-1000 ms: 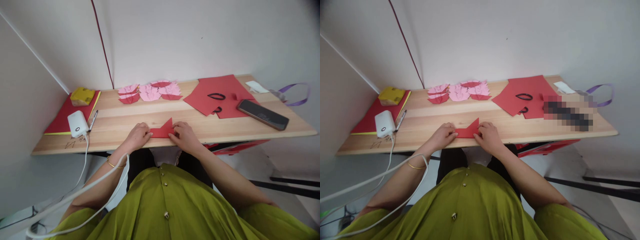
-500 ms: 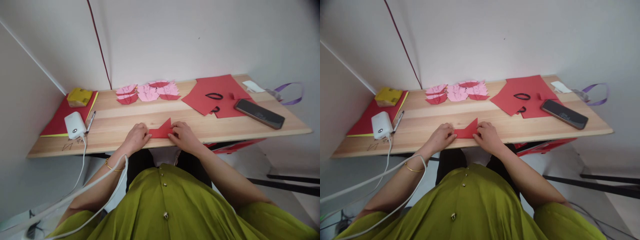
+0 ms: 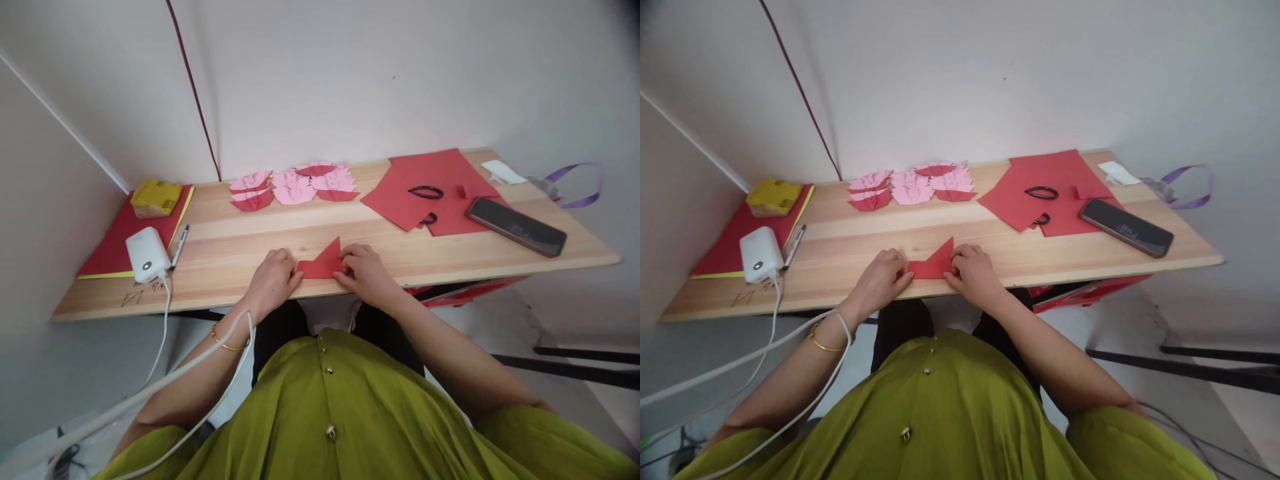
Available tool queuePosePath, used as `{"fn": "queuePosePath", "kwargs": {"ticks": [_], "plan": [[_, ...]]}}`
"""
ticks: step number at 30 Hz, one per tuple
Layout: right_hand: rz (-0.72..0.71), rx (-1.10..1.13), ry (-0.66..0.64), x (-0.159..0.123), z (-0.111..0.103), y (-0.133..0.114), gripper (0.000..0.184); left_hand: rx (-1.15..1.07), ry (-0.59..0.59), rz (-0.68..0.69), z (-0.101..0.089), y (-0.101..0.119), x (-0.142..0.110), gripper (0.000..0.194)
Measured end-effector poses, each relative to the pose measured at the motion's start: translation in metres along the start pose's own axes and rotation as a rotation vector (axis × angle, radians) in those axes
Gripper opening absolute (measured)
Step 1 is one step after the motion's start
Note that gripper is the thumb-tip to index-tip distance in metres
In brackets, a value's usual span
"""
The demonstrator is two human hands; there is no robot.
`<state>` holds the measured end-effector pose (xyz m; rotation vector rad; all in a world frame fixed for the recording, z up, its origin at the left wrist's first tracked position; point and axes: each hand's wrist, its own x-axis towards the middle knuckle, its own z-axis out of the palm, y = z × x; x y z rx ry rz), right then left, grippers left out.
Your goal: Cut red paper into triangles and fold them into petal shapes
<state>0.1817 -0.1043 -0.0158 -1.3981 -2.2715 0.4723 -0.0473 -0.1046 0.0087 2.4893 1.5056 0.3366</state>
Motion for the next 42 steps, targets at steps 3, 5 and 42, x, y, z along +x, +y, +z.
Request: {"fn": "queuePosePath", "kwargs": {"ticks": [3, 5, 42], "plan": [[0.014, -0.032, -0.016, -0.001, -0.001, -0.002, 0.018, 0.024, 0.026, -0.015, 0.003, 0.002, -0.002, 0.02], [0.005, -0.057, -0.027, -0.001, -0.002, -0.003, 0.018, 0.023, 0.032, -0.024, 0.004, 0.002, -0.003, 0.019], [-0.19, -0.23, -0.008, -0.007, -0.002, -0.017, 0.024, 0.067, -0.013, 0.316, 0.011, 0.003, -0.003, 0.03]]}}
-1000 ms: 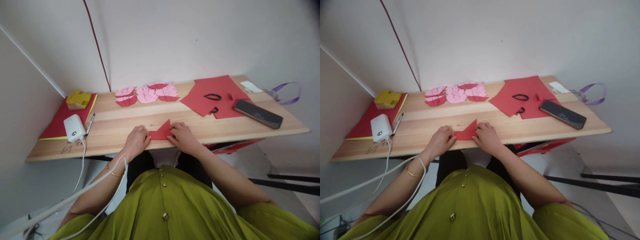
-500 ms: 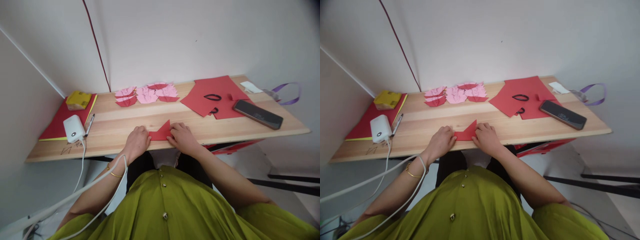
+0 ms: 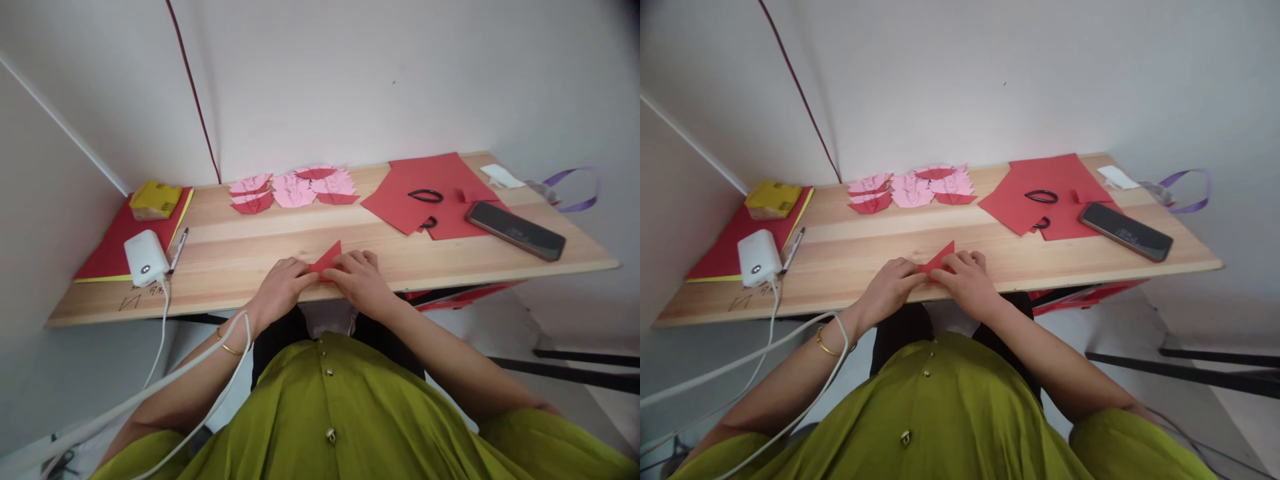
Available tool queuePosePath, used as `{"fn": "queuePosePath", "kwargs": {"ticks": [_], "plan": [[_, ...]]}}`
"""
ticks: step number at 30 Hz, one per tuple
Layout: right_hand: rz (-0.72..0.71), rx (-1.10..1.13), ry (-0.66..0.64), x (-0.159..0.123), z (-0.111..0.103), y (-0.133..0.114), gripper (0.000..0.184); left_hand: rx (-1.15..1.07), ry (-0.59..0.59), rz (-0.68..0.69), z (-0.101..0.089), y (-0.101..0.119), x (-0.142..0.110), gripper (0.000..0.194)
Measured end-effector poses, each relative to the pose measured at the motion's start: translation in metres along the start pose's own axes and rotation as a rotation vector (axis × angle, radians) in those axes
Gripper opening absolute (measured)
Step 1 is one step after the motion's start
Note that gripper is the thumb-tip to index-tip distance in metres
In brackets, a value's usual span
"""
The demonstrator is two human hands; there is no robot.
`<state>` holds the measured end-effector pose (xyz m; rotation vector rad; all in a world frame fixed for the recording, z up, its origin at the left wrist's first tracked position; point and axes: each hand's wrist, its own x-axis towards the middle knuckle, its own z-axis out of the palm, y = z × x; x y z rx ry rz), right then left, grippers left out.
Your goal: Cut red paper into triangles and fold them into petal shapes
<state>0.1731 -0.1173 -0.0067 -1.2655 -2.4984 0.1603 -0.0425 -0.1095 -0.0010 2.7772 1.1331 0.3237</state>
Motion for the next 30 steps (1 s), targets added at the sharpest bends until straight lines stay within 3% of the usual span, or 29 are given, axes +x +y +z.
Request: {"fn": "queuePosePath", "kwargs": {"ticks": [9, 16, 23, 30], "plan": [[-0.189, 0.012, -0.039, 0.003, 0.004, 0.011, 0.016, 0.087, 0.009, 0.115, -0.001, -0.008, 0.0, 0.025], [-0.333, -0.028, -0.12, 0.004, -0.006, 0.019, 0.014, 0.039, 0.02, 0.132, 0.001, -0.013, -0.008, 0.024], [-0.323, 0.047, -0.069, -0.009, -0.006, 0.028, 0.021, -0.129, 0.144, 0.07, 0.004, -0.015, -0.025, 0.027], [-0.306, 0.102, -0.013, -0.021, -0.005, 0.035, 0.024, -0.169, 0.18, 0.046, 0.008, -0.015, -0.027, 0.024]]}}
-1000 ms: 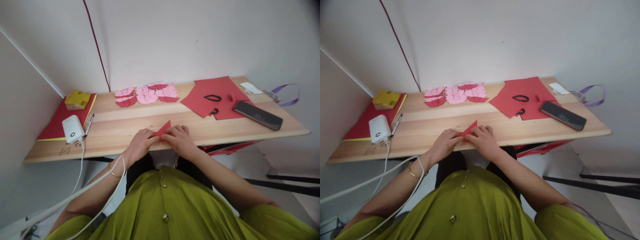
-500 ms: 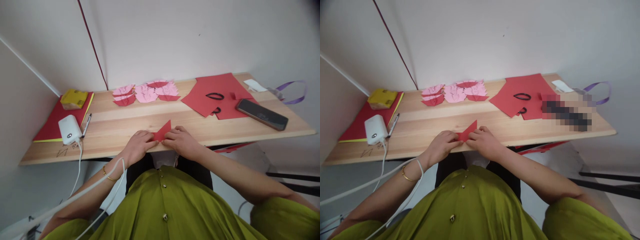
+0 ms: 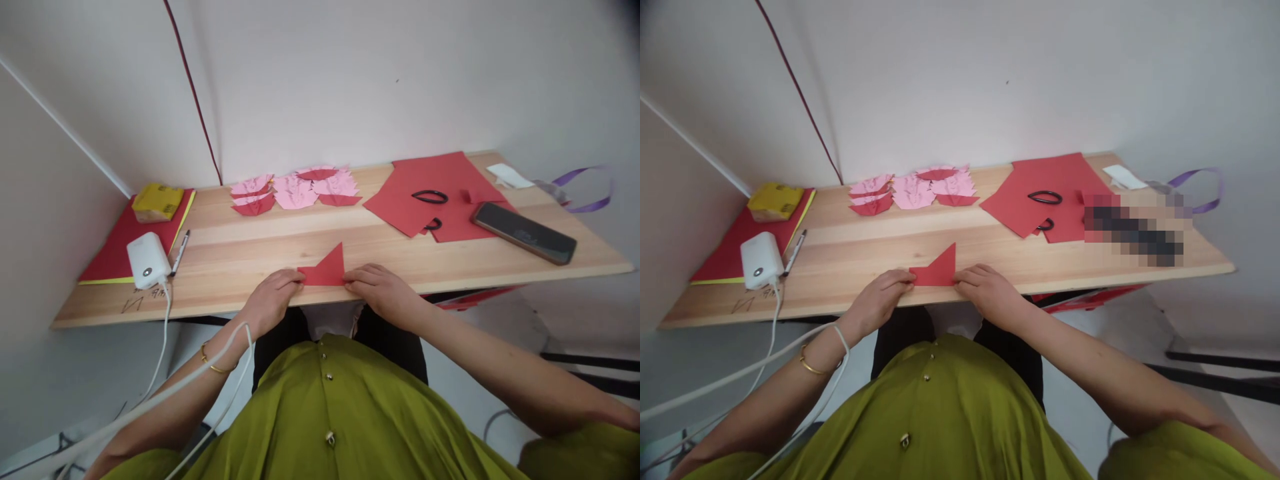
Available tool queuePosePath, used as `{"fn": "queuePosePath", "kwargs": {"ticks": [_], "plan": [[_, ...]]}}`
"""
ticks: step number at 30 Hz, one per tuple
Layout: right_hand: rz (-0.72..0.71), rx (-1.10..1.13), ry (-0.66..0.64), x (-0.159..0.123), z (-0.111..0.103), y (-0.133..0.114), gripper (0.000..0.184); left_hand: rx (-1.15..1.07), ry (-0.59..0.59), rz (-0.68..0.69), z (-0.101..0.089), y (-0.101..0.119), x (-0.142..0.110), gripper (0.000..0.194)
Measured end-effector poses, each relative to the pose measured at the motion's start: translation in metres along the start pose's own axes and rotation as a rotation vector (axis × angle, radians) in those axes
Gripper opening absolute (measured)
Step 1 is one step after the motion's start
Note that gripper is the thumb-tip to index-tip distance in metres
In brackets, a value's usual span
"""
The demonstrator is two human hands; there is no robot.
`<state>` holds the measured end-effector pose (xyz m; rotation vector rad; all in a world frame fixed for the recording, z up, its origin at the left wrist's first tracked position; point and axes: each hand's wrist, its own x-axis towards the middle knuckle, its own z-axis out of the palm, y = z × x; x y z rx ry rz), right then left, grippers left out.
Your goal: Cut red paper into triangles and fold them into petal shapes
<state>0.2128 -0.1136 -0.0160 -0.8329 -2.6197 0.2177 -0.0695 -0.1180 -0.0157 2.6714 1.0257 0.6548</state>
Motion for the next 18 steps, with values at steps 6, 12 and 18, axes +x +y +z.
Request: {"fn": "queuePosePath", "kwargs": {"ticks": [6, 12, 18], "plan": [[0.197, 0.034, 0.18, -0.003, -0.003, -0.004, 0.02, -0.017, -0.021, -0.034, -0.003, 0.007, 0.002, 0.021], [0.122, -0.031, 0.076, -0.003, 0.009, -0.02, 0.051, 0.084, -0.046, -0.042, 0.0, 0.022, -0.003, 0.039], [0.092, 0.101, 0.143, 0.001, 0.012, -0.023, 0.019, 0.009, 0.032, -0.059, 0.003, 0.028, -0.002, 0.021]]}}
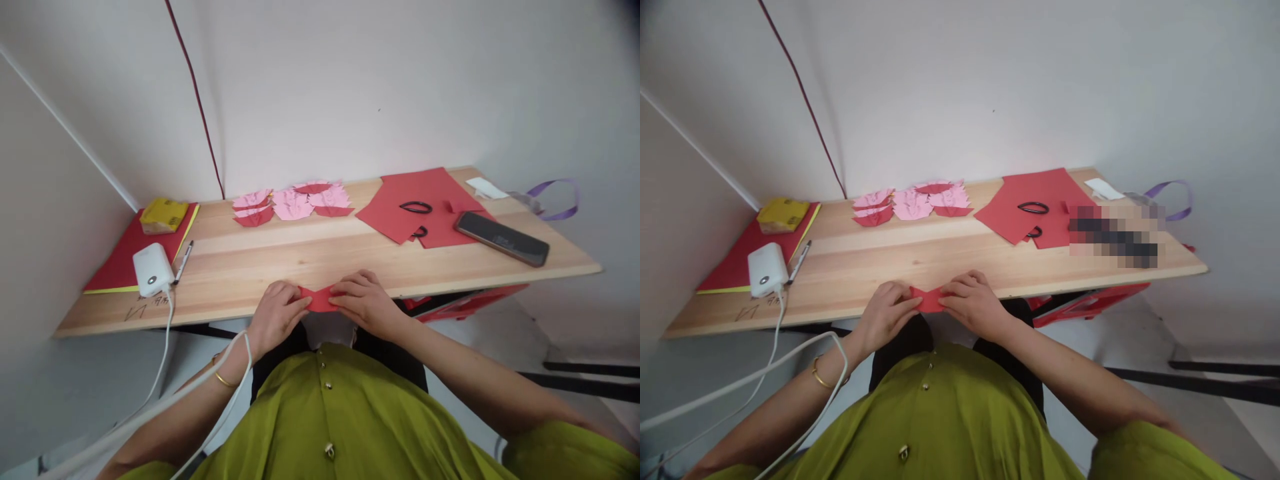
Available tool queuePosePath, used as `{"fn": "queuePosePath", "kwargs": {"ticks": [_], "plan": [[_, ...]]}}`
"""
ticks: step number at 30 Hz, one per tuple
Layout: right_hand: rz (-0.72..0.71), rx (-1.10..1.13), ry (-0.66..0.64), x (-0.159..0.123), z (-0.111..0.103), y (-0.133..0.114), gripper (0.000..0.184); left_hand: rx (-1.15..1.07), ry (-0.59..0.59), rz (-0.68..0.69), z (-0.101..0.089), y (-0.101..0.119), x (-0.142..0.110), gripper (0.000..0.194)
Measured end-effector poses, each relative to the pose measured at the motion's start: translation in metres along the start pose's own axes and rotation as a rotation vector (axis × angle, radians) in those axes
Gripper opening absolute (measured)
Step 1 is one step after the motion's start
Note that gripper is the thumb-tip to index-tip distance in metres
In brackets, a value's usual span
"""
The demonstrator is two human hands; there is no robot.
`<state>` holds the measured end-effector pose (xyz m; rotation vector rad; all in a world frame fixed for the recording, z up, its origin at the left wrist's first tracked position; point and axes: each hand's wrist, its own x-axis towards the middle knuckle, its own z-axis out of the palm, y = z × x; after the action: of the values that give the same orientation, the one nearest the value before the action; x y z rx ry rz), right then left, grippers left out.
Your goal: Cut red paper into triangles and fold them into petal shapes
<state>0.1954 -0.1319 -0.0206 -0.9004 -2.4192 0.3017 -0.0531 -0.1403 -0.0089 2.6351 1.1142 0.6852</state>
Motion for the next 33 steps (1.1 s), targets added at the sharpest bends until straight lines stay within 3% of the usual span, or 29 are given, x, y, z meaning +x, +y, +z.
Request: {"fn": "queuePosePath", "kwargs": {"ticks": [2, 6, 9, 12, 17, 21, 25, 33], "plan": [[0.07, 0.171, 0.021, 0.008, -0.008, -0.003, 0.021, -0.182, 0.071, -0.084, -0.006, 0.004, 0.007, 0.019], [0.292, 0.525, -0.008, 0.024, -0.029, -0.005, 0.026, -0.534, 0.135, -0.432, -0.023, 0.01, 0.027, 0.025], [0.396, 0.626, -0.05, 0.032, -0.042, -0.001, 0.026, -0.683, 0.136, -0.542, -0.033, 0.013, 0.041, 0.025], [0.398, 0.585, 0.011, 0.041, -0.051, 0.002, 0.039, -0.721, 0.094, -0.542, -0.038, 0.015, 0.052, 0.025], [0.283, 0.507, -0.029, 0.056, -0.054, -0.002, 0.019, -0.672, 0.066, -0.564, -0.04, 0.019, 0.064, 0.024], [0.376, 0.605, -0.044, 0.054, -0.05, 0.002, 0.022, -0.786, 0.106, -0.678, -0.04, 0.015, 0.061, 0.024], [0.464, 0.71, -0.103, 0.047, -0.046, 0.008, 0.026, -0.945, 0.082, -0.655, -0.036, 0.01, 0.055, 0.03], [0.456, 0.698, -0.108, 0.047, -0.044, 0.007, 0.028, -0.795, 0.1, -0.636, -0.033, 0.009, 0.057, 0.031]]}}
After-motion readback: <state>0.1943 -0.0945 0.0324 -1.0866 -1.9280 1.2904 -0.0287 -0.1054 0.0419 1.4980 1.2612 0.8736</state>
